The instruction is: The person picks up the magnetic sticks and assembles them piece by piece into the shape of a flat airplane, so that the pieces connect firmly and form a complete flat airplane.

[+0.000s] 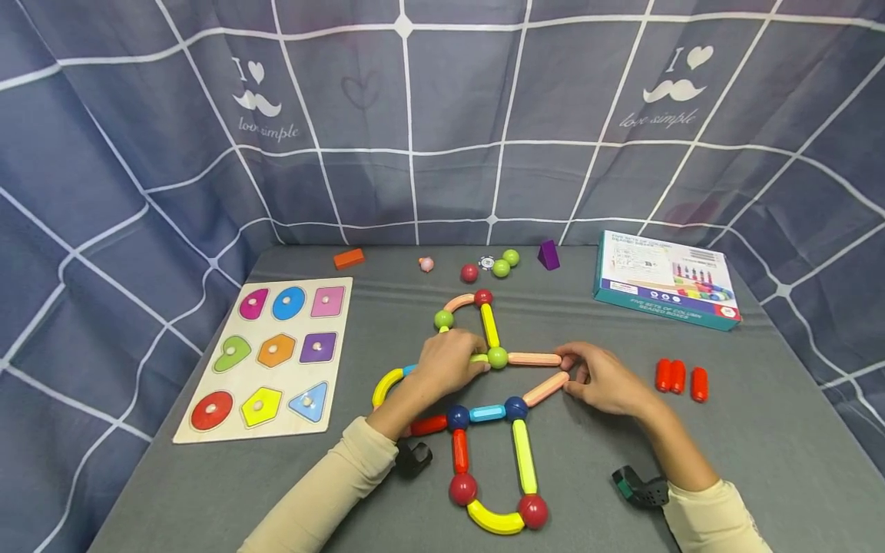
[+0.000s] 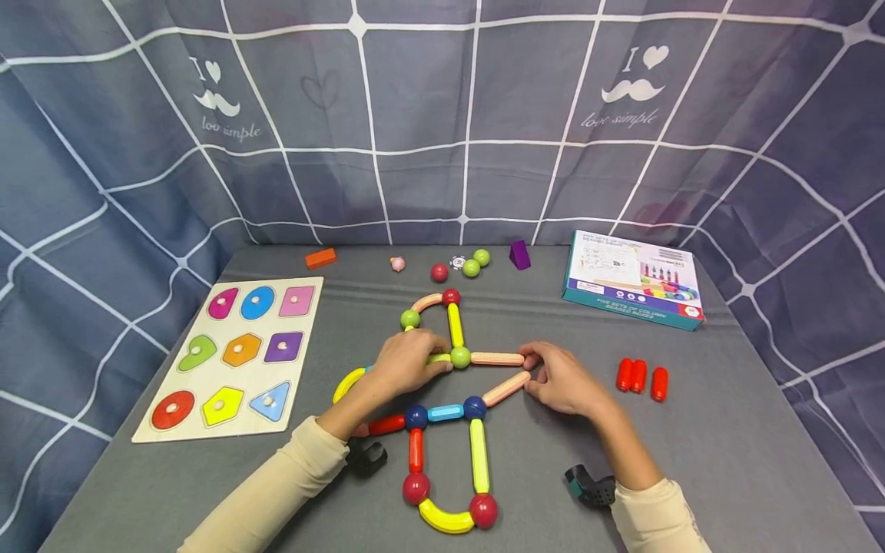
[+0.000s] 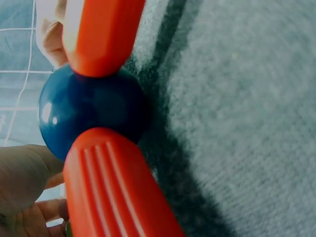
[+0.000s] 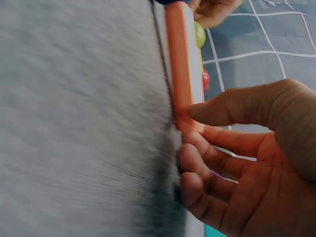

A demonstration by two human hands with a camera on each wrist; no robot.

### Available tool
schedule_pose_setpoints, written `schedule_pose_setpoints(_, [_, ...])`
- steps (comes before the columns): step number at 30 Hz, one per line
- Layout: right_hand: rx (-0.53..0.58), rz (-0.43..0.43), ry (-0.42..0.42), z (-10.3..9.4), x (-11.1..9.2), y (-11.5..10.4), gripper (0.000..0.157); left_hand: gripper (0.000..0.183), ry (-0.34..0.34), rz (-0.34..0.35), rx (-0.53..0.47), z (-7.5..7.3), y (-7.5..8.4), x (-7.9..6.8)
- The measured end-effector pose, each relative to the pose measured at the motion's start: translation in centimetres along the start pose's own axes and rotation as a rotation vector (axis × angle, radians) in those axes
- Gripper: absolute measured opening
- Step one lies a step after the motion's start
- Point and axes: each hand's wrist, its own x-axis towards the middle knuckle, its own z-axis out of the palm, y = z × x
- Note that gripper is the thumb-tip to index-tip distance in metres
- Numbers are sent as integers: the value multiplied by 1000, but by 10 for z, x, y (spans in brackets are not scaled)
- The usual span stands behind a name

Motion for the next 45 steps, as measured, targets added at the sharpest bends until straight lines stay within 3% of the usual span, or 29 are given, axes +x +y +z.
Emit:
schedule_pose_setpoints(5, [-43,-9,-13,-15,25,-2,42,19,3,1,5,1,-2,-1])
schedule_pose_setpoints(12, [-202,-60,35,-28,106,-3,44,20,11,1,13,3,-3,-2])
schedule_pose_setpoints(17, [-213,-94,18,-24,155,12,55,21,28,14,13,7,1,-4])
schedule_pose_setpoints(25, [-278,-100,-9,-19,183,21,57,21,33,15,6,10,1,-5])
schedule_pose_setpoints(30, [-331,-89,-11,-16,184,14,46,22,28,3,11,5,-4,-4])
schedule_pose_setpoints(33, [-314,-81,-1,-20,171,14,40,22,27,12,8,4,-2,-3])
schedule_pose_setpoints(40, [-217,-109,43,-35,115,10,30,27,62,47,10,-6,5,-3])
schedule_pose_setpoints(45, [-175,-96,40,-37,69,16,27,24,108,128,1,-12,19,5])
